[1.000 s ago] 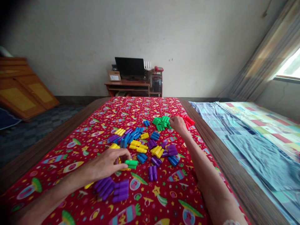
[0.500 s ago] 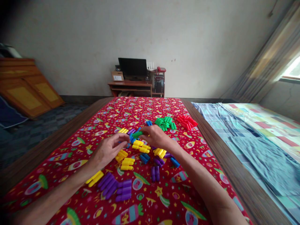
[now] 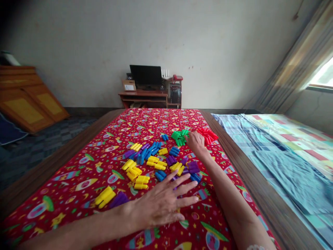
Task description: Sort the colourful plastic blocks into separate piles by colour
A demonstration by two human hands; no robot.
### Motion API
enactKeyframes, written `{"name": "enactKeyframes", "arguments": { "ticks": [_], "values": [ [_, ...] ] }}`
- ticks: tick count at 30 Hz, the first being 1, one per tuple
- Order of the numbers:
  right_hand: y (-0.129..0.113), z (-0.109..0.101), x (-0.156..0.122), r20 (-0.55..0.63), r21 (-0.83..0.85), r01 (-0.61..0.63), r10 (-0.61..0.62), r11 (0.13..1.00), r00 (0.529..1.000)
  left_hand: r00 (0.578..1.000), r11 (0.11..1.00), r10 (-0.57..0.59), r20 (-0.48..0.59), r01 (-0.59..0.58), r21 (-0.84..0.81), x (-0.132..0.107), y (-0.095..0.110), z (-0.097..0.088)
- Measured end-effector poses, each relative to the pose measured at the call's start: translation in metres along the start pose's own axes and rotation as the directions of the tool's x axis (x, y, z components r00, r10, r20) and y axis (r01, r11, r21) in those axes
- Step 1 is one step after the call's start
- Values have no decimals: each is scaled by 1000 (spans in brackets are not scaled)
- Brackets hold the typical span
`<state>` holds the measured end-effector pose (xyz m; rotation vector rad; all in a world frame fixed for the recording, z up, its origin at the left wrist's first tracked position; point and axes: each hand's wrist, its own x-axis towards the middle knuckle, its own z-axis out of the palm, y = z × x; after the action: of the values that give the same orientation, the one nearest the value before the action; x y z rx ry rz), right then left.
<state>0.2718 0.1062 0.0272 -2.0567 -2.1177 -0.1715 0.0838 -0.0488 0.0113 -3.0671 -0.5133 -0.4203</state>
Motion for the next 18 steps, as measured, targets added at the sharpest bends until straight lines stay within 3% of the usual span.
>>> {"name": "enactKeyframes", "arguments": {
  "ticks": [2,4,8,14,16,18],
  "values": [
    [-1,0,-1,-27,-7,8,-8,1000,1000,999,997,43,12,-44,62,26,-6,19],
    [-1,-2,-2,-34,-8,9,-9,1000,999,1000,995,13,4,-13,100,48,-17,35],
    [-1,-8,-2,-7,22,-8,8,1000,1000,999,990,-50,7,49,130,64,-35,48],
    [-4,-13,-1,-60,69,-17,21,998,998,971,955,-236,40,225,192,29,-60,20],
    [-8,-10,-1,-124,146,58,-40,988,991,953,939,-300,32,289,185,12,-71,8],
    [-16,-4,-2,-193,251,210,-164,945,968,935,919,-355,-5,350,181,-6,-83,1]
  ]
}}
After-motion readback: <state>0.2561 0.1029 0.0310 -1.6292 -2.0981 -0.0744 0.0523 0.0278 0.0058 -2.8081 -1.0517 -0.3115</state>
